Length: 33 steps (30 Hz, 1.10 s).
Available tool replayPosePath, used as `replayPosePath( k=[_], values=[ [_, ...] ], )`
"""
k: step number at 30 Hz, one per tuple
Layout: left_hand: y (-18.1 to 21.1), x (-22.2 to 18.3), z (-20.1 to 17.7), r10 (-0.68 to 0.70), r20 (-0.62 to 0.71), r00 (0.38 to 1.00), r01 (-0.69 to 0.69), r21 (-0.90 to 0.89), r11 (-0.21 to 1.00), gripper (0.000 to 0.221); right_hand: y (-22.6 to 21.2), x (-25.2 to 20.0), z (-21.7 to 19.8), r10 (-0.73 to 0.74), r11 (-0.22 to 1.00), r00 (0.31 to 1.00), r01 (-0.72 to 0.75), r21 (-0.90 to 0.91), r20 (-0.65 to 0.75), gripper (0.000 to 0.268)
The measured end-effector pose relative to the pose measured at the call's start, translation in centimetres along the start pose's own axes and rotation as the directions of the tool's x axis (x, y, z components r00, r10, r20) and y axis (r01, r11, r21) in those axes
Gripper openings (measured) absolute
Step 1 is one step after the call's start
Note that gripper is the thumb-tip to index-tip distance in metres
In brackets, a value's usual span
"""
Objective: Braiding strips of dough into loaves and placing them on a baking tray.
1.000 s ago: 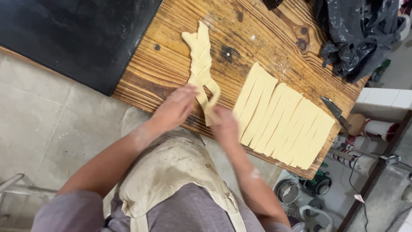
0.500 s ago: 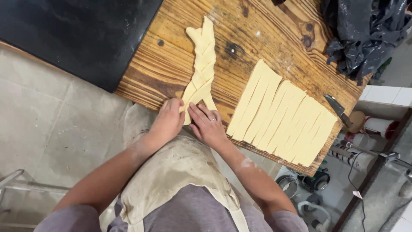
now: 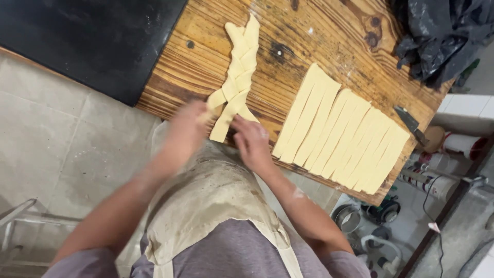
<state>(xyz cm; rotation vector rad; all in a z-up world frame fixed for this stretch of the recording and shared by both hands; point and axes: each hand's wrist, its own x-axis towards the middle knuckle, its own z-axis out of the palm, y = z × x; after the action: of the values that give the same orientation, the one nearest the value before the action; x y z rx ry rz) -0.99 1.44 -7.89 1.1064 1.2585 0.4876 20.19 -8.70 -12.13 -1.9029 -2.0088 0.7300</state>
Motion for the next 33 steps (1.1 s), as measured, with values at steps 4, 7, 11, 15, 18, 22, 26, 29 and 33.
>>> replayPosePath(
  k=[4,7,11,15,18,22,26,29,33],
  values=[
    [-2.4,-0.6,5.6,0.178,0.525,0.833,-0.437,0.425,0.793,0.046,-2.0,-0.6,-2.8,0.510,0.583,0.840,-0.495,0.644,0.184,0.043],
    [-7.2,1.5,5.3,0.479,0.462,0.746,-0.665,0.487,0.566,0.023,-0.2,-1.2,-1.3,0.597,0.707,0.796,-0.580,0.405,0.098,0.035],
    [-8.2,1.1,4.4,0.516,0.047,0.855,-0.315,0.838,0.445,0.058,2.2,-1.1,-0.5,0.362,0.932,0.889,-0.336,0.137,-0.280,0.030],
    [-9.6,1.0,6.3,0.449,0.107,0.887,-0.329,0.829,0.452,0.051,3.4,-0.3,1.1,0.192,0.965,0.934,-0.236,-0.116,-0.301,0.045],
    [-9.5,2.0,7.5,0.367,0.158,0.917,-0.373,0.668,0.644,0.041,2.0,0.5,1.1,-0.031,0.985,0.941,-0.028,-0.169,-0.336,0.041],
    [-3.3,0.1,3.6,0.152,0.141,0.978,-0.191,0.335,0.923,0.038,2.9,-0.5,3.4,-0.110,0.975,0.964,0.056,-0.216,-0.244,0.045],
    [-7.8,1.5,0.1,0.141,0.095,0.986,-0.169,0.470,0.866,0.031,1.4,-0.8,2.8,-0.050,0.985,0.971,0.009,-0.173,-0.235,0.045],
    [-8.9,2.0,0.8,0.316,0.153,0.936,-0.337,0.643,0.687,0.029,-0.2,-0.1,1.9,0.002,0.991,0.971,-0.035,-0.132,-0.239,0.057],
    [-9.4,1.4,3.2,0.704,0.377,0.602,-0.589,0.805,0.072,0.039,0.3,-0.4,3.2,0.055,0.996,0.973,-0.068,-0.052,-0.223,0.045]
  ],
)
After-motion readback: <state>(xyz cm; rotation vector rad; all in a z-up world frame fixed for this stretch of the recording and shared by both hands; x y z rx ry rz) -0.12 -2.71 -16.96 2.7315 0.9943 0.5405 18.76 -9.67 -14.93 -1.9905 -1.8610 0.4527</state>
